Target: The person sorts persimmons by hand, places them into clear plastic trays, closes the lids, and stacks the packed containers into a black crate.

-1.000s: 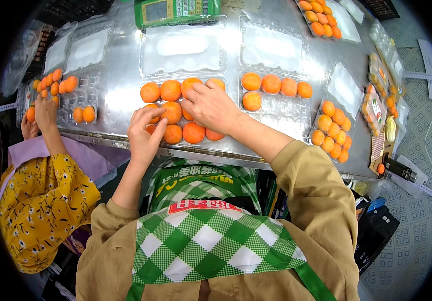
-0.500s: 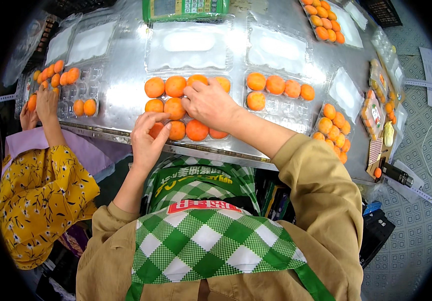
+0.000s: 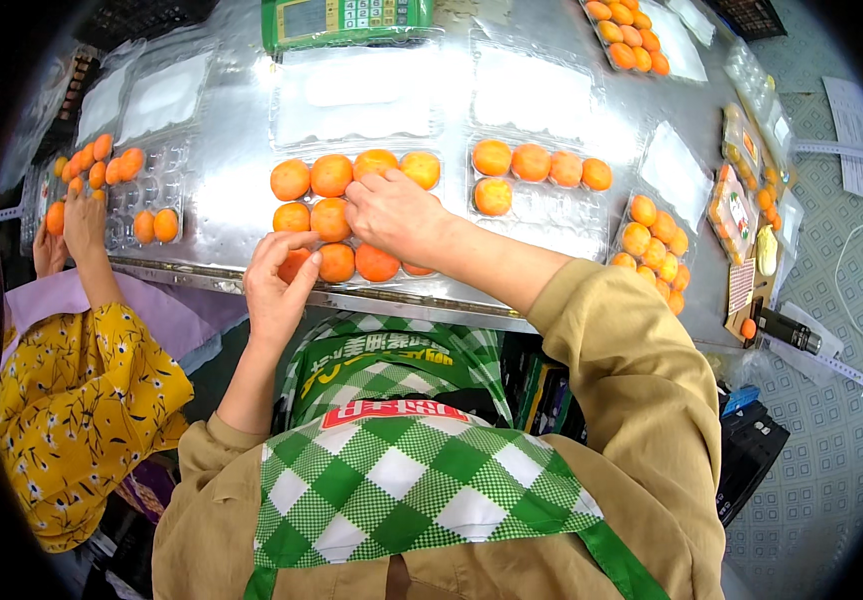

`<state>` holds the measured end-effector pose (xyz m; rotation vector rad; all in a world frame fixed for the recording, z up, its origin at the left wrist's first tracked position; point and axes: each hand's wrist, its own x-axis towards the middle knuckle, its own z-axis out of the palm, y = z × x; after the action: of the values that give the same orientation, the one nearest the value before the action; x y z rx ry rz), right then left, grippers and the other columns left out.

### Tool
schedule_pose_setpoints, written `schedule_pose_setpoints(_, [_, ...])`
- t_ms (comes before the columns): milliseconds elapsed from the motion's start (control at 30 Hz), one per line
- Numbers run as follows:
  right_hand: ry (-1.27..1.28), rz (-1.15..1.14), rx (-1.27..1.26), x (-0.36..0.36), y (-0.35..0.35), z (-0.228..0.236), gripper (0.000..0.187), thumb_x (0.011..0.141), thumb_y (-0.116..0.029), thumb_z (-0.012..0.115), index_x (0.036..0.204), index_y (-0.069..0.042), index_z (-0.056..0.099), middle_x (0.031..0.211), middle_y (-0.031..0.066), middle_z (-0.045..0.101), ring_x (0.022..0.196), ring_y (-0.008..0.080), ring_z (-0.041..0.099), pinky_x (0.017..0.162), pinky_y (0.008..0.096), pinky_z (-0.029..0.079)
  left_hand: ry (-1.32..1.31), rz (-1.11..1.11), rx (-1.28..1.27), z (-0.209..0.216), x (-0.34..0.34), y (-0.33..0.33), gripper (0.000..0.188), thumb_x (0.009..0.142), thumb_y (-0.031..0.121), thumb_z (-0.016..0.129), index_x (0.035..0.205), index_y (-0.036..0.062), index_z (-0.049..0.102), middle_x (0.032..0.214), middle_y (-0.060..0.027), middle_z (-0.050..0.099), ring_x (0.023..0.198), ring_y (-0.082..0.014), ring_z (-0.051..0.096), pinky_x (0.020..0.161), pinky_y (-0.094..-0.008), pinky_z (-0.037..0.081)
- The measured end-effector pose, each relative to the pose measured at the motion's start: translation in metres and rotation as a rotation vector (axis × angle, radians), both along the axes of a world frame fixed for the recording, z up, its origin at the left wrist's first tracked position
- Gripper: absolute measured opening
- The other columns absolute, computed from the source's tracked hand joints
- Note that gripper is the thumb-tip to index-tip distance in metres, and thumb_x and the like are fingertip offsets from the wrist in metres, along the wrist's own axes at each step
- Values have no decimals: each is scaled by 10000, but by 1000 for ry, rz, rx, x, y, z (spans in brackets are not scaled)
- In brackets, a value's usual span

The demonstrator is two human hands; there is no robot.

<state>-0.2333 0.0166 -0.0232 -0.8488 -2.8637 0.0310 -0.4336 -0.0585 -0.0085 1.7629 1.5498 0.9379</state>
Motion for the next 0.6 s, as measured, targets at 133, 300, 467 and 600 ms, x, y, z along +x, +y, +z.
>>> schedule_pose_setpoints(133, [15,-2,-23,0,3,3,62,756,-152,564,772,-97,588,819,25,555,830,173,551,696,317,425,-24,-5,-5,1,0,2,201,790,54,668,989,25,665,897,-106,621,854,-220,610,788,-314,470])
schedule_pose_setpoints(300, [91,-19,-143,2,4,1,111,741,-124,591,837,-73,572,843,49,555,869,203,559,714,345,438,-74,12,-75,3,-1,2,207,799,50,661,1004,20,661,949,-98,619,883,-184,609,803,-306,475])
schedule_pose_setpoints(467, [327,-113,-523,8,7,36,330,637,-52,693,928,-27,539,896,111,542,909,305,553,772,396,459,-550,81,-319,9,7,0,420,834,41,638,1243,27,543,1187,-99,557,1044,-180,565,912,-325,457])
schedule_pose_setpoints(600, [480,-122,-728,2,-3,62,427,612,-59,726,994,-25,539,964,129,551,916,325,547,806,393,465,-1101,21,-611,20,17,0,552,857,65,651,1354,4,417,1281,-124,504,1132,-198,535,933,-331,474])
